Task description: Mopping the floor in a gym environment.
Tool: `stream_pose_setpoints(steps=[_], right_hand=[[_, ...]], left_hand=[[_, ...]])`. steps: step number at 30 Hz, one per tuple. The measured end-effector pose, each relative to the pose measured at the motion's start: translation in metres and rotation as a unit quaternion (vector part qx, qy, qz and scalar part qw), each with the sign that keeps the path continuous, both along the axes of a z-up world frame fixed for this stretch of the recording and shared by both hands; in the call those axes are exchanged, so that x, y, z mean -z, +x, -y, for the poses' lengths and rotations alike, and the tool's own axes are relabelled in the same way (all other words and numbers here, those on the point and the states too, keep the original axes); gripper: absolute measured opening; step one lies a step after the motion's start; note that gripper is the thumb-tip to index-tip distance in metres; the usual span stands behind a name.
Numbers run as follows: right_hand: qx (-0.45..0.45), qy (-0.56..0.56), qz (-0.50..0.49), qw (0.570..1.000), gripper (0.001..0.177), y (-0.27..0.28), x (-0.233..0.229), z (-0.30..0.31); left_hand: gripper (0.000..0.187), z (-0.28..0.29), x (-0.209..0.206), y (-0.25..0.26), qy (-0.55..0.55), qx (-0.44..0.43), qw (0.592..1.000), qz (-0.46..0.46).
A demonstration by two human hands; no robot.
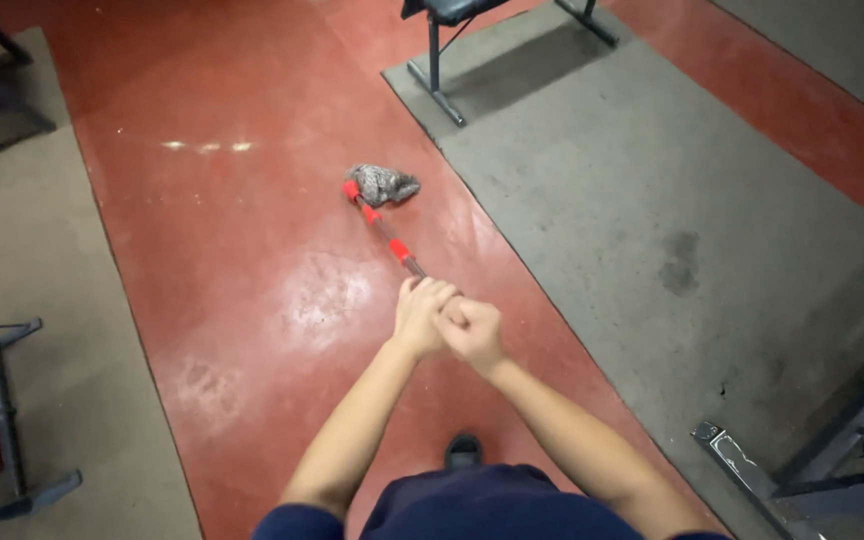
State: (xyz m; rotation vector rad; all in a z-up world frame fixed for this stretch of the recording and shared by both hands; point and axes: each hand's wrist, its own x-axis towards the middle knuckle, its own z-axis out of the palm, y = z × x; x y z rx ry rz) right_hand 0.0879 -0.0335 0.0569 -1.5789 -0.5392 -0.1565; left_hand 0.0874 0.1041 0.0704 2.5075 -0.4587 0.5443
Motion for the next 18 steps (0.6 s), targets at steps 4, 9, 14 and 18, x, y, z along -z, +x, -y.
stream_pose_setpoints(steps=[4, 9, 14, 18], right_hand=[[-0.067, -0.095, 0.245, 0.963, 0.028, -0.052, -0.167, 0.048], [-0.233, 0.022, 0.303, 0.924, 0.028, -0.04, -0.245, 0.059], [-0.216, 0.09, 0.296, 0.926, 0.029, 0.008, -0.199, 0.034], [-0.179, 0.137, 0.318, 0.921, 0.031, 0.068, -0.119, -0.006]], left_hand=[[0.034, 0.017, -0.075, -0.037, -0.027, 0.072, 0.992, 0.097], [0.039, 0.04, -0.108, -0.017, -0.201, 0.256, 0.924, 0.201], [0.046, 0.02, -0.08, 0.035, -0.202, 0.25, 0.922, 0.217], [0.035, -0.025, 0.039, 0.104, -0.14, 0.167, 0.958, 0.185]])
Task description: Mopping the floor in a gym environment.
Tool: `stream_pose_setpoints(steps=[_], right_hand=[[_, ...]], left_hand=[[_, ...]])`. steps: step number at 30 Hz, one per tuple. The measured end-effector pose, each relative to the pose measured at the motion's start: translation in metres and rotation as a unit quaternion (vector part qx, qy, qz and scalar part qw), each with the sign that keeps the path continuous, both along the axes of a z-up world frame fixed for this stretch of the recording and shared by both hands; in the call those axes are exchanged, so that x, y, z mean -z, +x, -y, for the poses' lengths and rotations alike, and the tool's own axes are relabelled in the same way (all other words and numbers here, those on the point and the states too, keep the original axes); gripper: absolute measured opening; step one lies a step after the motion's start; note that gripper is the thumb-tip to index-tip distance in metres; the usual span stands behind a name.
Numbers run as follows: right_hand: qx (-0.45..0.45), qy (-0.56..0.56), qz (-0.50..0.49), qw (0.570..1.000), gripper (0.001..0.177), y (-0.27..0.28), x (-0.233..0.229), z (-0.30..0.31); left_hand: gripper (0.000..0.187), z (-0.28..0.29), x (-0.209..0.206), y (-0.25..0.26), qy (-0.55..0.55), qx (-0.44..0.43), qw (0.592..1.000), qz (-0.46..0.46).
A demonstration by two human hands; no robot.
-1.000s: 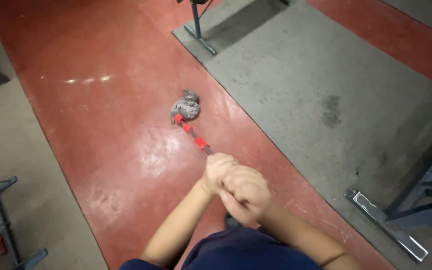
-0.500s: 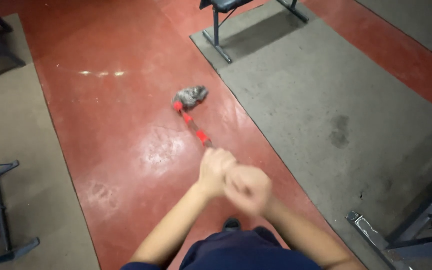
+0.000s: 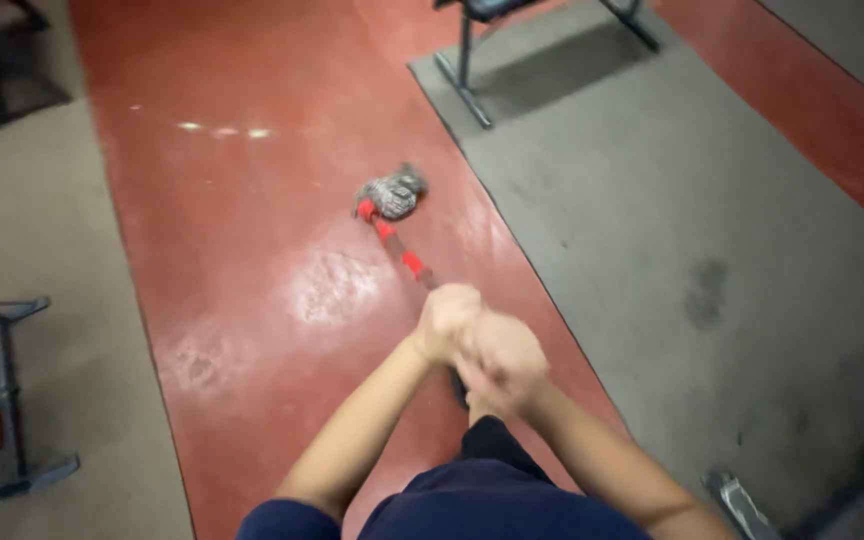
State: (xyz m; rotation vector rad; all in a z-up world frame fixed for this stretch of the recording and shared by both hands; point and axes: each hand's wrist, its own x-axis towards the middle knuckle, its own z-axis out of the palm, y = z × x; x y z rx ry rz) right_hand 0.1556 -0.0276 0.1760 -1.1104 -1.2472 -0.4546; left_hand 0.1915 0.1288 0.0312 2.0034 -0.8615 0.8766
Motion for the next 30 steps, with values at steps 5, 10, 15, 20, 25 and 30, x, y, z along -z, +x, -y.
stream_pose_setpoints(steps=[5, 10, 15, 20, 25, 30], right_hand=[[0.084, -0.139, -0.199, 0.966, 0.032, 0.107, 0.177, -0.055], [0.051, -0.139, -0.19, 0.97, 0.034, 0.145, 0.081, -0.049], [-0.228, -0.141, 0.062, 0.961, 0.027, 0.146, -0.132, -0.025], [-0.217, -0.057, 0.033, 0.974, 0.025, 0.193, -0.115, -0.075], [-0.139, -0.026, 0.063, 0.988, 0.029, 0.241, -0.022, -0.13], [0.047, -0.164, -0.176, 0.97, 0.041, 0.312, 0.134, -0.179]], left_hand=[[0.024, -0.041, 0.071, 0.068, 0.16, -0.158, 0.962, -0.156], [0.022, -0.052, -0.038, 0.103, 0.179, -0.226, 0.954, -0.085], [0.029, -0.028, -0.168, 0.081, 0.08, -0.169, 0.981, 0.04], [0.041, -0.066, -0.156, 0.138, -0.023, -0.114, 0.988, 0.099], [0.041, -0.123, -0.037, 0.194, -0.002, -0.134, 0.99, 0.05], [0.022, -0.156, 0.043, 0.262, 0.131, -0.281, 0.886, -0.344]])
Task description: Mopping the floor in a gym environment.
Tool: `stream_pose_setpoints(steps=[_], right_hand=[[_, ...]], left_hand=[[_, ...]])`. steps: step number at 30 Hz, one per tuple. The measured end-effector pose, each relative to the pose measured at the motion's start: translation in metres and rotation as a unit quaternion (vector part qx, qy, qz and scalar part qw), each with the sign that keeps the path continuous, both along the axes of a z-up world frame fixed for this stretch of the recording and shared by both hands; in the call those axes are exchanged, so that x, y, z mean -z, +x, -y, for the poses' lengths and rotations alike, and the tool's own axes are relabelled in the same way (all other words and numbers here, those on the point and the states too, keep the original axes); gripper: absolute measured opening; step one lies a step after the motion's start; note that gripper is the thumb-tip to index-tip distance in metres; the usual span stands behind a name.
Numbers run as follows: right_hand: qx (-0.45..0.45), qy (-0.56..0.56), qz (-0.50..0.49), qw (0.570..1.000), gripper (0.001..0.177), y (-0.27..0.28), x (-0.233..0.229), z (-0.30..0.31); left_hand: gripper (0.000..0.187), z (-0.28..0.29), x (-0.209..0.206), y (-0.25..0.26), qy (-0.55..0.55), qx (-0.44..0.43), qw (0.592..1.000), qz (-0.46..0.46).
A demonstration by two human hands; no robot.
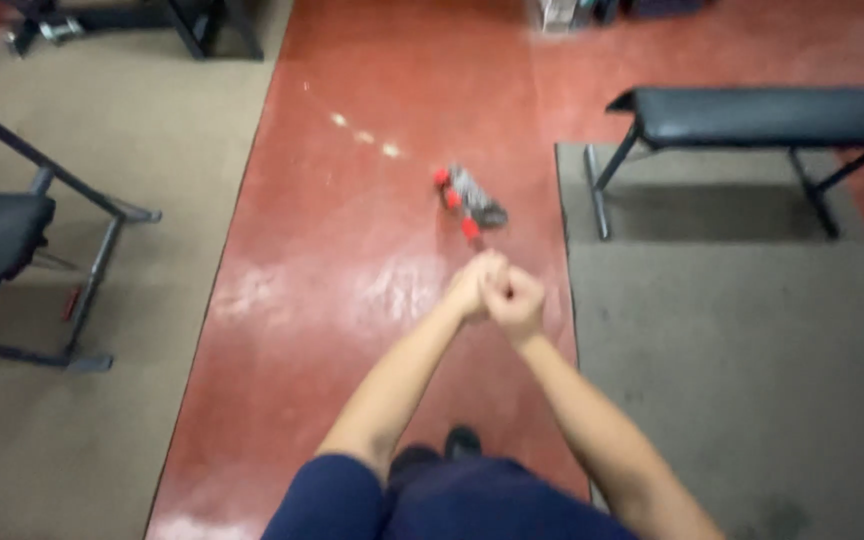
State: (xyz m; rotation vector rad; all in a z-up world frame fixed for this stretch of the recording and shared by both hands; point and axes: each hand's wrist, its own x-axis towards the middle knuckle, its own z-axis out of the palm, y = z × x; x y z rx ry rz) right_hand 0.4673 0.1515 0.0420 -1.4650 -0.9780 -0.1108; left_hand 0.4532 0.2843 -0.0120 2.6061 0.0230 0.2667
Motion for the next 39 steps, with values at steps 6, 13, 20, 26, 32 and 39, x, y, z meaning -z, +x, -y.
stream_pose_setpoints(steps=[6, 13, 20, 26, 32, 39], right_hand=[[-0.124, 0.063, 0.017, 0.99, 0.042, -0.036, -0.143, 0.024], [-0.227, -0.012, 0.189, 0.955, 0.019, -0.07, -0.324, 0.084], [-0.251, 0.167, 0.097, 0.948, 0.029, -0.025, -0.22, 0.015], [-0.106, 0.049, -0.016, 0.993, 0.039, -0.002, -0.01, -0.05], [-0.059, -0.003, 0.092, 0.994, 0.026, -0.021, -0.116, -0.062], [-0.133, -0.119, 0.112, 0.978, 0.018, -0.022, -0.259, -0.105]], left_hand=[[0.03, 0.014, -0.142, -0.052, 0.018, 0.032, 0.942, 0.334], [0.039, 0.066, -0.266, -0.101, -0.056, 0.137, 0.917, 0.371], [0.056, 0.003, -0.14, -0.031, -0.105, 0.12, 0.884, 0.44], [0.031, -0.049, -0.005, -0.021, -0.024, -0.041, 0.967, 0.249], [0.034, -0.083, -0.096, -0.04, -0.034, -0.01, 0.955, 0.295], [0.035, -0.141, -0.2, -0.04, -0.139, 0.157, 0.904, 0.373]])
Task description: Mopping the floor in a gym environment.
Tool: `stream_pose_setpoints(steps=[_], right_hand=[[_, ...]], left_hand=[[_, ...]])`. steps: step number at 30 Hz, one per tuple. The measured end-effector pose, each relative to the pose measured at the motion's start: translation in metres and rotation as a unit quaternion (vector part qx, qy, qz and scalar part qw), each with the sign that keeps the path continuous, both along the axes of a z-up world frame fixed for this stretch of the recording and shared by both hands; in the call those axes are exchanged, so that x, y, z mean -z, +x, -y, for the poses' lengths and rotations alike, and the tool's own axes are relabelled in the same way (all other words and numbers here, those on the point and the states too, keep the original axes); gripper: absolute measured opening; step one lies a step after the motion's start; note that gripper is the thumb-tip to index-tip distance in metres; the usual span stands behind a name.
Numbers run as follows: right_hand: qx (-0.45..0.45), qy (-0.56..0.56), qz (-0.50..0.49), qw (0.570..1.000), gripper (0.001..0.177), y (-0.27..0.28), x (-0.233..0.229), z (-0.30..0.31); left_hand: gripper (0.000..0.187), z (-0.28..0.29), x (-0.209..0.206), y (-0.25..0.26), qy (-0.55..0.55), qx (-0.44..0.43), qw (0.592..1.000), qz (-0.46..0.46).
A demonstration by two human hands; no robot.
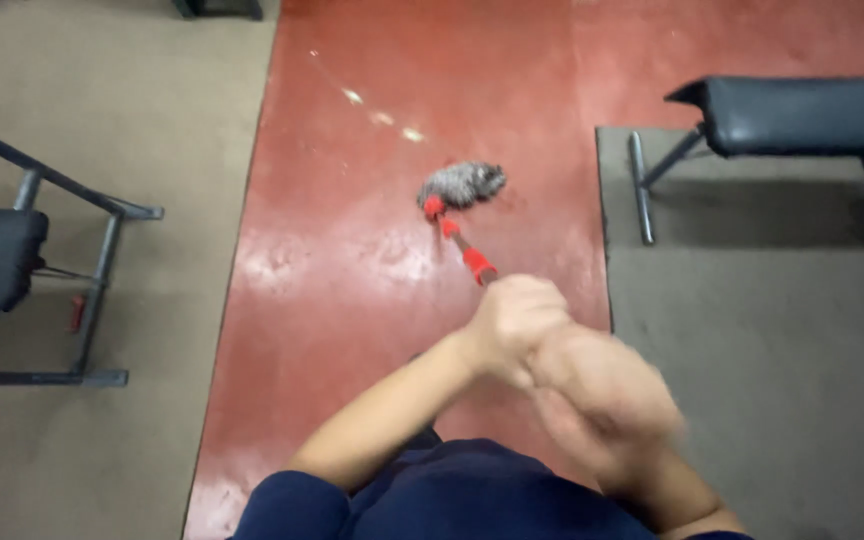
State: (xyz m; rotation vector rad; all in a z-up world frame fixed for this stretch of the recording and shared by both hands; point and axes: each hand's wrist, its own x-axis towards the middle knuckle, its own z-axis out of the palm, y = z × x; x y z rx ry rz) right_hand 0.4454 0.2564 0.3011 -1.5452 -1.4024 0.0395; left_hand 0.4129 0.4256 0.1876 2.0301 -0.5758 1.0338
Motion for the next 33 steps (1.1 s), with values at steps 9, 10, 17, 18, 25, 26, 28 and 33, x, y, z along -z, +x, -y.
stream_pose_setpoints(steps=[9, 10, 17, 18, 25, 26, 28, 33], right_hand=[[0.01, 0.248, 0.016, 0.969, 0.015, 0.04, 0.127, -0.216], [0.012, 0.253, 0.022, 0.967, 0.015, 0.052, 0.149, -0.237], [0.02, 0.139, 0.034, 0.989, 0.018, 0.098, 0.22, -0.306], [0.016, 0.127, 0.02, 0.992, 0.019, 0.096, 0.22, -0.307], [-0.017, 0.172, -0.035, 0.984, 0.026, 0.009, 0.106, -0.205], [-0.007, 0.189, 0.009, 0.982, 0.019, -0.008, 0.084, -0.187], [0.005, 0.213, 0.052, 0.976, 0.016, -0.034, 0.067, -0.16], [-0.074, 0.232, 0.004, 0.97, 0.016, -0.075, 0.092, -0.105]], left_hand=[[0.024, -0.186, 0.143, 0.056, -0.021, -0.1, 0.993, -0.059], [0.024, -0.203, 0.144, 0.063, -0.016, -0.098, 0.994, -0.053], [0.038, -0.254, 0.261, 0.102, -0.118, -0.248, 0.946, -0.171], [0.042, -0.253, 0.264, 0.1, -0.134, -0.271, 0.939, -0.164], [0.038, -0.147, 0.079, -0.005, -0.109, -0.223, 0.966, -0.067], [0.034, -0.141, 0.085, -0.007, -0.111, -0.21, 0.969, -0.064], [0.027, -0.131, 0.101, -0.015, -0.108, -0.181, 0.976, -0.061], [0.011, -0.076, 0.168, -0.059, -0.13, -0.113, 0.982, -0.08]])
